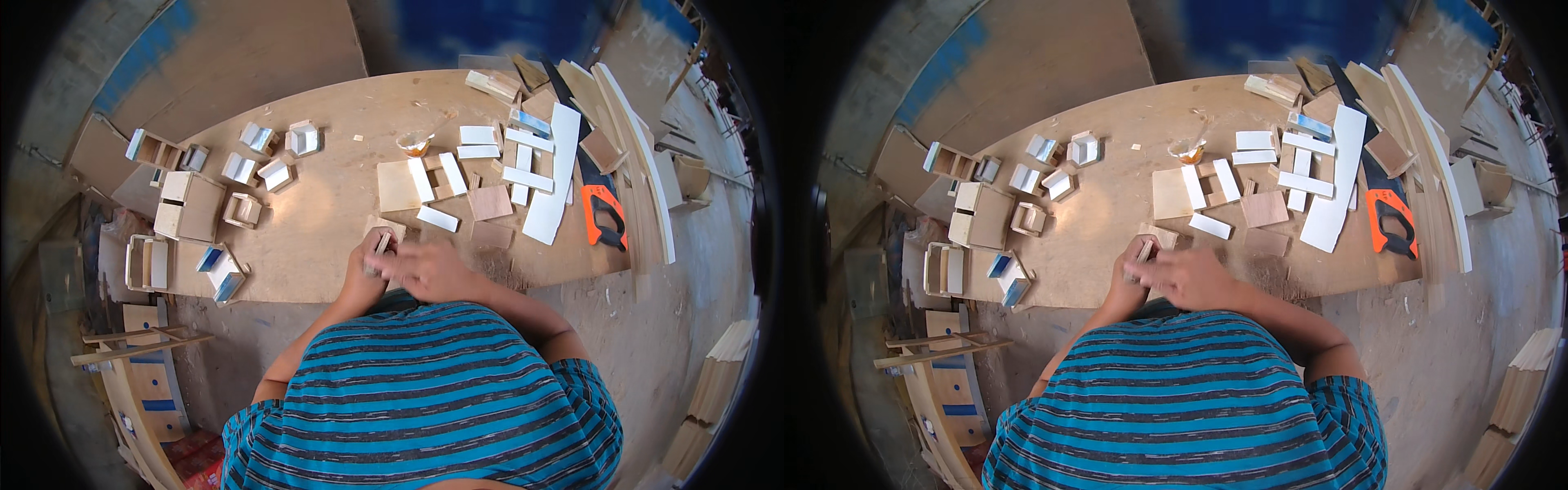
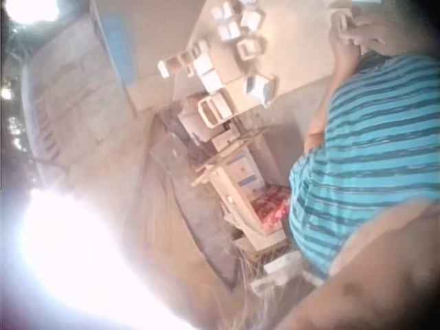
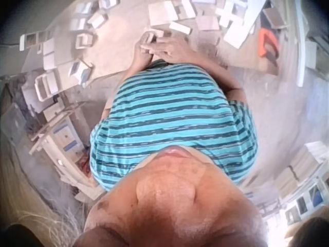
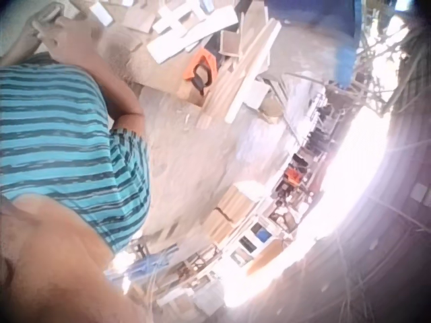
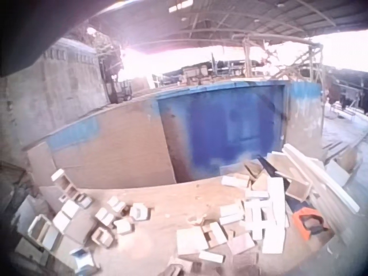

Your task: The person applies white glue to small wooden pieces and assembles them into miniature chairs and tables, using a thin stick to spread the glue.

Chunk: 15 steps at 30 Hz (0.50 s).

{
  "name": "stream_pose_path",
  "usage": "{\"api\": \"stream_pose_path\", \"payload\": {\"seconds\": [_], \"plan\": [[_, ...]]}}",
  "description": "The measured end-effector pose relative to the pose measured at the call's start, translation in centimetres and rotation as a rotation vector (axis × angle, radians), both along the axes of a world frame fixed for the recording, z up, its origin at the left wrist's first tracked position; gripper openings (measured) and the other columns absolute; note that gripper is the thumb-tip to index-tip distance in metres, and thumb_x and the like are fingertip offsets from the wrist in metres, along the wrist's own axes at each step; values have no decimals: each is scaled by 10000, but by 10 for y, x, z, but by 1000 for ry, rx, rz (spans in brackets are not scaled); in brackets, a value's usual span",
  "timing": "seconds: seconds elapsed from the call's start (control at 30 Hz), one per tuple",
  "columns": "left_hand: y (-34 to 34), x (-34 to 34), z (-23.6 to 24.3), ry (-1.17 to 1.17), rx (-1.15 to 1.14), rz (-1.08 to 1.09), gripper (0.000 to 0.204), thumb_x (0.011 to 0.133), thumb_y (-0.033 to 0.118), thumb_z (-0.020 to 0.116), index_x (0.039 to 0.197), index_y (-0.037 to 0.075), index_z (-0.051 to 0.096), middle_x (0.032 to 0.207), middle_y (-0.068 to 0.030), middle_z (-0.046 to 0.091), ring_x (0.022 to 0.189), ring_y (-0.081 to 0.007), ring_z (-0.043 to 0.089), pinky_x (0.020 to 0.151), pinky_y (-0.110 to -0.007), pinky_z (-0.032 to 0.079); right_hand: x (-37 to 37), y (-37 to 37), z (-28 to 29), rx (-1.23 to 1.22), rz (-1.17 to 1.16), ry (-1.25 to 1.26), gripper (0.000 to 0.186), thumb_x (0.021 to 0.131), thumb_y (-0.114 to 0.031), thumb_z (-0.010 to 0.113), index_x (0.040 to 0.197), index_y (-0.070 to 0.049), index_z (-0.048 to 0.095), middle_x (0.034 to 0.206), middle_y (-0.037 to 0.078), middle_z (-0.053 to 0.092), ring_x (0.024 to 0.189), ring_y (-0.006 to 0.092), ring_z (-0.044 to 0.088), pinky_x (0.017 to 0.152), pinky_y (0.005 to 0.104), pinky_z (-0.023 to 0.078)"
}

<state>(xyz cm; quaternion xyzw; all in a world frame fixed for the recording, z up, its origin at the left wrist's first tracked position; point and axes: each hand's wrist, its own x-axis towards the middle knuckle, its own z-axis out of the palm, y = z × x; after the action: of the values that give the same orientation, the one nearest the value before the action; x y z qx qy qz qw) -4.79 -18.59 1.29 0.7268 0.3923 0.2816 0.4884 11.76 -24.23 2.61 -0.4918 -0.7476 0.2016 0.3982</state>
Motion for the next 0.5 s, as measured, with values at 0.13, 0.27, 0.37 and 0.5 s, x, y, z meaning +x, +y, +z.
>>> {"api": "stream_pose_path", "payload": {"seconds": [0.13,0.27,0.37,0.5], "plan": [[-3,6,-2,-152,-253,44,232,832,-86,543,1032,31,538,815,-39,577,790,-116,538,715,-262,458,4,12,-10,16,7,31,436,847,-110,660,1271,-211,641,754,73,621,661,218,630,581,327,513],[-4,0,5,-116,-63,-6,209,833,-79,542,1018,18,528,820,-51,592,775,-118,541,697,-259,453,0,4,-9,58,17,29,438,850,-154,657,1280,-234,633,746,70,606,653,232,610,589,347,510],[-6,2,-5,-176,-215,39,220,819,-82,547,1011,23,526,821,-52,586,772,-122,537,698,-264,454,-2,10,-19,118,15,90,443,848,-137,666,1279,-233,636,720,71,595,618,209,595,568,336,498],[-4,1,-5,-148,11,29,234,813,-95,534,1013,25,537,830,-58,587,782,-127,545,702,-275,461,-3,5,-17,126,-6,-7,446,858,-146,666,1291,-243,626,756,75,620,565,212,573,543,336,493]]}}
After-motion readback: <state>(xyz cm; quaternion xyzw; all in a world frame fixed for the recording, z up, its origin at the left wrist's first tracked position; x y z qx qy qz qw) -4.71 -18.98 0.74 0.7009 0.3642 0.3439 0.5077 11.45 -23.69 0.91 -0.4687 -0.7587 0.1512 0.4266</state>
